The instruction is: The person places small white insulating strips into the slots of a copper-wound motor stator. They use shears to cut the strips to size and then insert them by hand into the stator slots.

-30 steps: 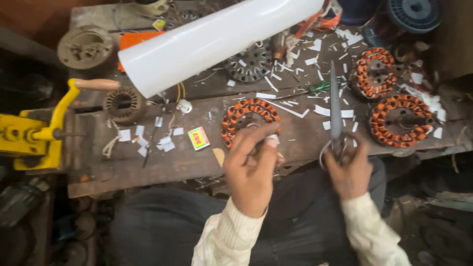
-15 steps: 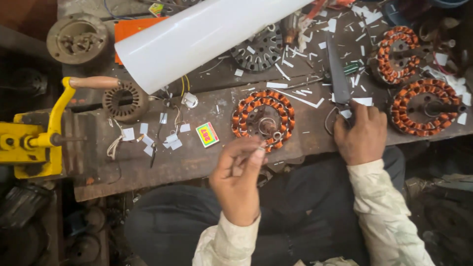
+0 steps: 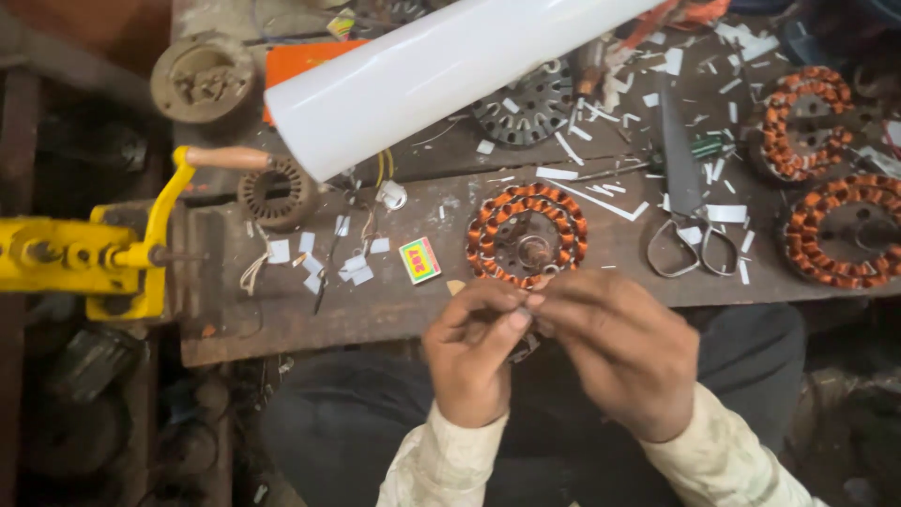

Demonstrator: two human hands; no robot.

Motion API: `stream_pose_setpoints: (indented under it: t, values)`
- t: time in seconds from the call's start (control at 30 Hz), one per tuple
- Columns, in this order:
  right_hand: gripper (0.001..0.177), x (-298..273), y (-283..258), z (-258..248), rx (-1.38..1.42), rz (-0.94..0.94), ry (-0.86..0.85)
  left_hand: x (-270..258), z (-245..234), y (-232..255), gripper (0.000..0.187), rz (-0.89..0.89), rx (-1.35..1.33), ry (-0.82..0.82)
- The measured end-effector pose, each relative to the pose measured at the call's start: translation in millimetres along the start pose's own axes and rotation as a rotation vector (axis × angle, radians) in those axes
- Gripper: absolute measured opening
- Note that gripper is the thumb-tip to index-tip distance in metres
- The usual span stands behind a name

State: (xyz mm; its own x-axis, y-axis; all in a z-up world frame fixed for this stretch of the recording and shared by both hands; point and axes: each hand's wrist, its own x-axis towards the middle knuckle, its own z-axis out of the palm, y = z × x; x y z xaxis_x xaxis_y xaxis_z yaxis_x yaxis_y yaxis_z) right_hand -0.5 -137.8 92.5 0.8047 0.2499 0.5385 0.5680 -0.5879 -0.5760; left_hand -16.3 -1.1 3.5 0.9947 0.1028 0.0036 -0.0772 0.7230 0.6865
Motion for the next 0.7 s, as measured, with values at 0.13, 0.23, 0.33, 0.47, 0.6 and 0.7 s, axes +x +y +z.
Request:
stream_pose_setpoints:
  t: [0.13, 0.23, 0.33, 0.47, 0.6, 0.7]
  values:
    - [0.034, -6.3, 10.6, -6.4, 0.099, -0.05, 0.019, 0.1, -8.2, 2.7, 0.013, 0.038, 0.119, -0.153]
    - [0.033, -11.3, 15.7, -6.8, 0.156, -0.032, 0.061, -2.0, -6.5, -1.5, 0.015, -0.059, 0.13, -0.114]
    - [0.033, -10.1, 20.2, -10.5, 0.133, -0.104, 0.089, -3.3, -3.3, 1.1, 0.015, -0.036, 0.333, -0.122]
    - [0.029, -13.3, 19.6, -10.5, 0.158, -0.085, 0.114, -3.1, 1.6, -2.4, 0.016, 0.123, 0.377, -0.139]
    - [0.027, -17.6, 21.9, -10.1, 0.197, -0.038, 0.135, -5.6, -0.1, -2.5, 0.013, 0.202, 0.427, -0.149]
    - [0.029, -16.1, 22.8, -10.7, 0.171, -0.141, 0.114, -4.4, -1.7, -1.1, 0.011, 0.255, 0.54, -0.141]
